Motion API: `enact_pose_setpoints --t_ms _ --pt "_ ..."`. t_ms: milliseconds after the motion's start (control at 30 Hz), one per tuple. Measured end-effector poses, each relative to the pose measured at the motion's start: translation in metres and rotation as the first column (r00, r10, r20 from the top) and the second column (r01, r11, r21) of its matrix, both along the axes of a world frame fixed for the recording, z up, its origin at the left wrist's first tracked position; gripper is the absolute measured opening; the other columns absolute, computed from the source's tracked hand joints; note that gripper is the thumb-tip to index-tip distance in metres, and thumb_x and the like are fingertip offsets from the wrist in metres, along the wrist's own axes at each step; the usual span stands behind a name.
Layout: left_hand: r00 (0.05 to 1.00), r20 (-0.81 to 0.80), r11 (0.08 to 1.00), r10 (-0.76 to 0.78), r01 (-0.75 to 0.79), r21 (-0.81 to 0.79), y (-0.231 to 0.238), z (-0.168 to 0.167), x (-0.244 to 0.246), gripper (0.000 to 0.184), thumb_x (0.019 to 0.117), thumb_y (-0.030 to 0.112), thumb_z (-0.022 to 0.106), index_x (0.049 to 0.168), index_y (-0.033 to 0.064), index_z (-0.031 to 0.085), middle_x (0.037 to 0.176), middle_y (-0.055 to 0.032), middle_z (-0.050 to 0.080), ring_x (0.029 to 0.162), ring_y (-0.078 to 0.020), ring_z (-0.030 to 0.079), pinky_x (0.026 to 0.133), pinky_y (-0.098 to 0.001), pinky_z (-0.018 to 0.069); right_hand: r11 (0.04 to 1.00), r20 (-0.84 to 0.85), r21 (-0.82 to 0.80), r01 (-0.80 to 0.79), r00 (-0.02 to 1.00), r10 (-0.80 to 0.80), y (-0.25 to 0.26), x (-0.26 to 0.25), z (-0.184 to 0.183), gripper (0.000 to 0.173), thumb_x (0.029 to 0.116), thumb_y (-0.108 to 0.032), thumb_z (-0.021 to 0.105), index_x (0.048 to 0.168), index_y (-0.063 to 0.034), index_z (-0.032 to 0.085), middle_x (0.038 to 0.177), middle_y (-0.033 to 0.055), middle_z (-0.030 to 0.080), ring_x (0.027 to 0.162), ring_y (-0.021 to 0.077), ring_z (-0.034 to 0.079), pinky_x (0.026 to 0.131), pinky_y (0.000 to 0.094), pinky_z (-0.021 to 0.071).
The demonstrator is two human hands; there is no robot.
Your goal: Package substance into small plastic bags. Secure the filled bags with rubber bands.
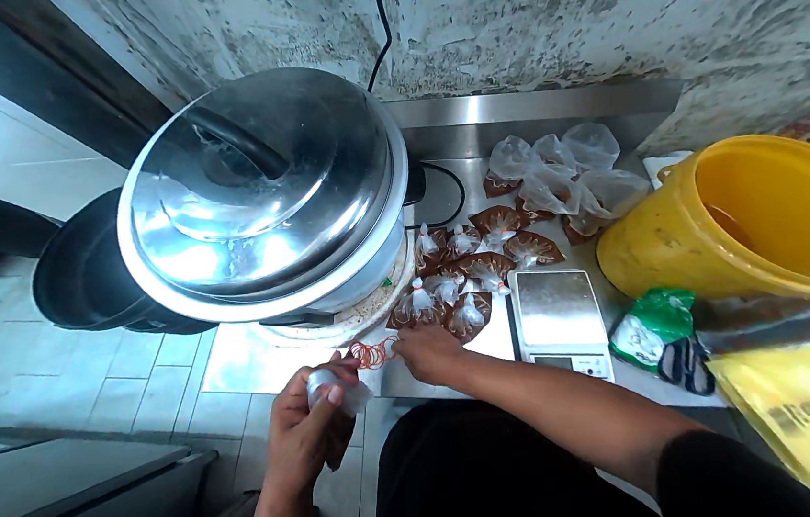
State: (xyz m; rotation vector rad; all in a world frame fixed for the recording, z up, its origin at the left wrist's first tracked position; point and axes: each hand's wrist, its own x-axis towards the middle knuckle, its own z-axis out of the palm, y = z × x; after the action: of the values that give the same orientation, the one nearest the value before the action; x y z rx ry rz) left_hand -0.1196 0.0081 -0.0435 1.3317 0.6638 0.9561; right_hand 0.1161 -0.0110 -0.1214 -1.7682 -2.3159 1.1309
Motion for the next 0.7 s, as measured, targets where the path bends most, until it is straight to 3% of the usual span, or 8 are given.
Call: enact_pose_setpoints --t_ms 100,167,267,500,600,700 --pt "1.0 -0.008 1.0 0.006 -0.006 -0.021 -0.008 -0.001 0.002 0.016 0.097 0.029 0.069 0.101 0.0133 0.069 0.104 -0.0092 0.075 0.112 -0.0257 0.07 0.114 -0.0461 0.045 0.996 0.014 0.082 -0.042 0.999 0.041 0.002 -0.006 -0.008 0.024 0.102 -0.007 0.048 0.117 0.0004 0.065 0.119 0.0211 0.066 0.109 0.0415 0.065 0.09 0.0596 0.0532" --pt "1.0 -0.004 0.999 -0.011 0.011 -0.036 -0.013 -0.005 0.002 0.015 0.0967 0.027 0.07 0.102 0.0127 0.069 0.104 -0.0092 0.075 0.111 -0.0249 0.07 0.113 -0.0461 0.0456 0.999 0.049 0.043 -0.032 0.998 0.03 0.005 -0.008 -0.004 0.026 0.101 -0.004 0.049 0.122 0.002 0.062 0.122 0.0218 0.065 0.111 0.0417 0.064 0.09 0.0594 0.0535" --pt "0.999 0.009 0.997 -0.03 0.031 -0.069 -0.021 -0.011 0.003 0.016 0.0968 0.025 0.07 0.104 0.0111 0.069 0.105 -0.0103 0.075 0.109 -0.0247 0.07 0.109 -0.0447 0.0491 0.999 0.062 -0.007 0.041 0.997 -0.041 0.006 -0.003 -0.002 0.031 0.101 -0.007 0.049 0.129 -0.0021 0.06 0.13 0.0191 0.063 0.115 0.04 0.064 0.093 0.0593 0.0534" --pt "0.999 -0.016 0.99 -0.052 0.049 -0.131 -0.03 -0.015 0.008 0.016 0.0943 0.021 0.073 0.102 0.0081 0.068 0.104 -0.0135 0.075 0.103 -0.0253 0.072 0.101 -0.0426 0.0551 0.965 -0.1 0.004 0.262 0.96 -0.26 -0.002 0.008 -0.002 0.031 0.1064 -0.018 0.042 0.124 -0.0065 0.064 0.134 0.0132 0.061 0.113 0.0317 0.066 0.094 0.0525 0.055" --pt "0.996 -0.006 0.987 -0.085 0.083 -0.139 -0.028 -0.016 0.012 0.016 0.0942 0.021 0.073 0.102 0.0073 0.067 0.105 -0.0141 0.074 0.102 -0.025 0.072 0.097 -0.0412 0.0568 0.966 -0.124 -0.017 0.257 0.958 -0.257 -0.004 0.012 -0.003 0.031 0.1058 -0.016 0.043 0.125 -0.0046 0.063 0.132 0.0156 0.062 0.117 0.0332 0.064 0.099 0.0529 0.0523" --pt "0.994 -0.004 0.983 -0.105 0.104 -0.151 -0.027 -0.015 0.016 0.016 0.094 0.02 0.073 0.102 0.0073 0.067 0.106 -0.0141 0.074 0.103 -0.0248 0.072 0.098 -0.0415 0.0562 0.985 -0.027 -0.03 0.172 0.985 -0.173 -0.005 0.011 -0.006 0.03 0.1036 -0.012 0.045 0.127 -0.0038 0.061 0.129 0.0178 0.063 0.118 0.0368 0.063 0.097 0.0566 0.0526"
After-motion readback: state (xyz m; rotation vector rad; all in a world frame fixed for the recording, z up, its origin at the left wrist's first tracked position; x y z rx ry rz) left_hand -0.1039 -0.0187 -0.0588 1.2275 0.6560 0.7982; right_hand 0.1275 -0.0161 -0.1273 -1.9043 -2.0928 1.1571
